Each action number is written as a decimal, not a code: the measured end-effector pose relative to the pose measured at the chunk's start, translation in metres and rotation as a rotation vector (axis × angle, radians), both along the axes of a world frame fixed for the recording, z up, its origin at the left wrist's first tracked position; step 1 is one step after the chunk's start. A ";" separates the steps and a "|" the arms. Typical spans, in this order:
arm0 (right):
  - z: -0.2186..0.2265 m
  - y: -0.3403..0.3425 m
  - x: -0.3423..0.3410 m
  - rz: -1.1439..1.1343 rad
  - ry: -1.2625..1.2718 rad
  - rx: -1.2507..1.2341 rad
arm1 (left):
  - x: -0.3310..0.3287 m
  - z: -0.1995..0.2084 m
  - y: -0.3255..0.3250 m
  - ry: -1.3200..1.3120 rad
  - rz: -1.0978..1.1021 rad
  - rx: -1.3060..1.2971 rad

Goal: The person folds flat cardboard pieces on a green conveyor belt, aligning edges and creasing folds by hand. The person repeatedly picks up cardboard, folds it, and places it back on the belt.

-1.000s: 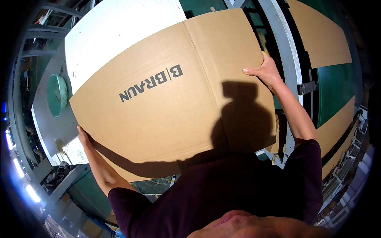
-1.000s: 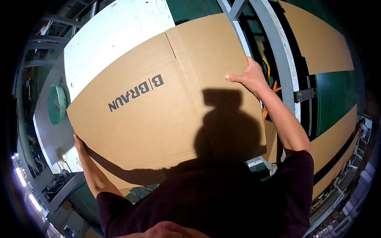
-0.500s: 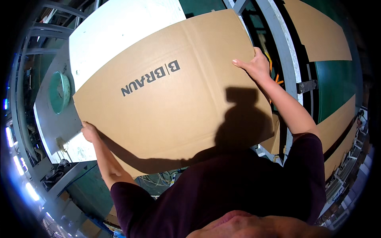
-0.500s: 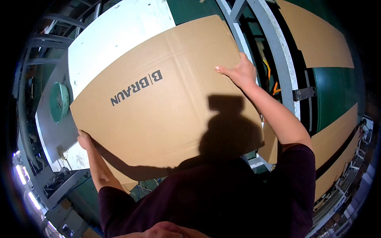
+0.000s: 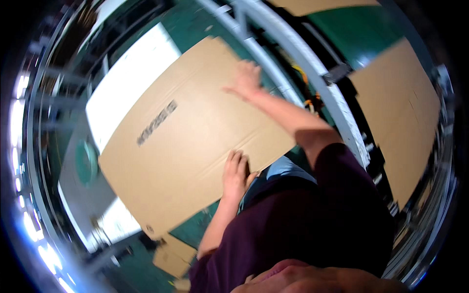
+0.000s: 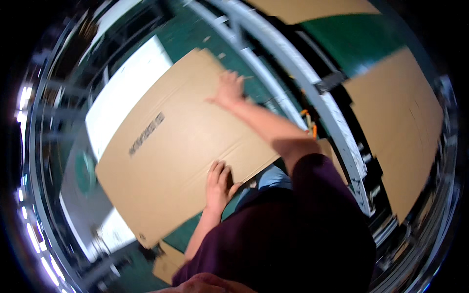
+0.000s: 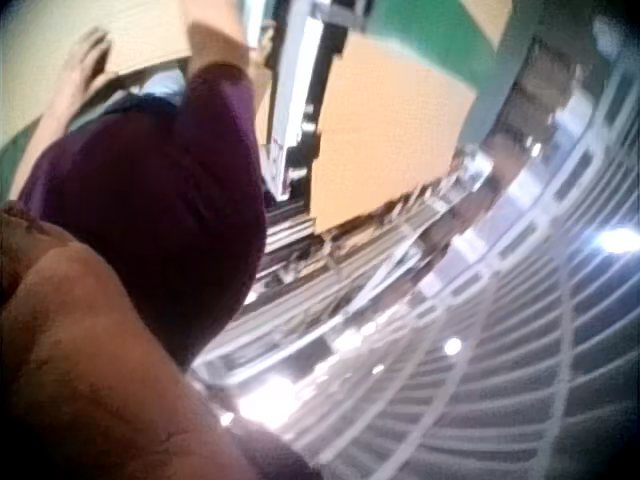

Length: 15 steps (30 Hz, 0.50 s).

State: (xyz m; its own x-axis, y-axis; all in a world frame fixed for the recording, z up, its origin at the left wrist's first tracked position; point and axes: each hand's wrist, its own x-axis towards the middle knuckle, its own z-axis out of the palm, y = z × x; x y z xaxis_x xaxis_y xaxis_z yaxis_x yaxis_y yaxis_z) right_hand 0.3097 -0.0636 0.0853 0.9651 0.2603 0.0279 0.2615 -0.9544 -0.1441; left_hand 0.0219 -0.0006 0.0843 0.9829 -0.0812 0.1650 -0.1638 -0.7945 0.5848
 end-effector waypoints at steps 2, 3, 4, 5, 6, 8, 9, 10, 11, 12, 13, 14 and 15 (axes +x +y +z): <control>-0.035 -0.002 -0.008 0.094 -0.091 0.299 | -0.007 -0.008 -0.003 -0.012 0.040 0.059; -0.041 -0.004 -0.012 0.168 -0.079 0.389 | -0.012 -0.009 -0.003 -0.011 0.038 0.090; -0.043 -0.018 -0.014 0.237 -0.073 0.486 | -0.016 -0.006 -0.008 -0.013 0.029 0.131; -0.055 -0.035 -0.011 0.248 -0.051 0.677 | -0.015 -0.001 -0.011 0.004 -0.002 0.155; -0.062 -0.051 -0.007 0.275 -0.025 0.874 | -0.014 0.005 -0.013 0.029 -0.019 0.184; -0.056 -0.092 -0.008 0.222 0.000 1.057 | -0.013 0.011 -0.012 0.051 -0.067 0.252; -0.054 -0.120 -0.008 0.201 0.017 1.144 | -0.013 0.013 -0.013 0.064 -0.081 0.273; -0.050 -0.152 -0.010 0.176 -0.071 1.093 | -0.013 0.016 -0.014 0.064 -0.104 0.301; -0.051 -0.189 -0.008 0.137 -0.137 1.038 | -0.012 0.019 -0.015 0.058 -0.143 0.332; -0.051 -0.231 -0.004 0.104 -0.184 1.004 | -0.013 0.021 -0.014 0.057 -0.175 0.370; -0.067 -0.281 0.002 0.045 -0.302 0.948 | -0.010 0.021 -0.012 0.028 -0.230 0.396; -0.069 -0.331 0.000 -0.096 -0.351 0.841 | -0.010 0.018 -0.009 0.005 -0.269 0.422; -0.050 -0.386 -0.005 -0.174 -0.293 0.816 | -0.014 0.015 -0.009 -0.015 -0.300 0.445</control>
State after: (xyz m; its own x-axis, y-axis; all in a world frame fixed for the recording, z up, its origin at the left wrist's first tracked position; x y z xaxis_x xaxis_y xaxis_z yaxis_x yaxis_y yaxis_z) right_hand 0.3043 -0.4498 0.0350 0.9141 -0.0984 0.3934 0.2557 -0.6130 -0.7476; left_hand 0.0080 -0.0096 0.0993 0.9035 -0.4236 0.0647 -0.4277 -0.8820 0.1977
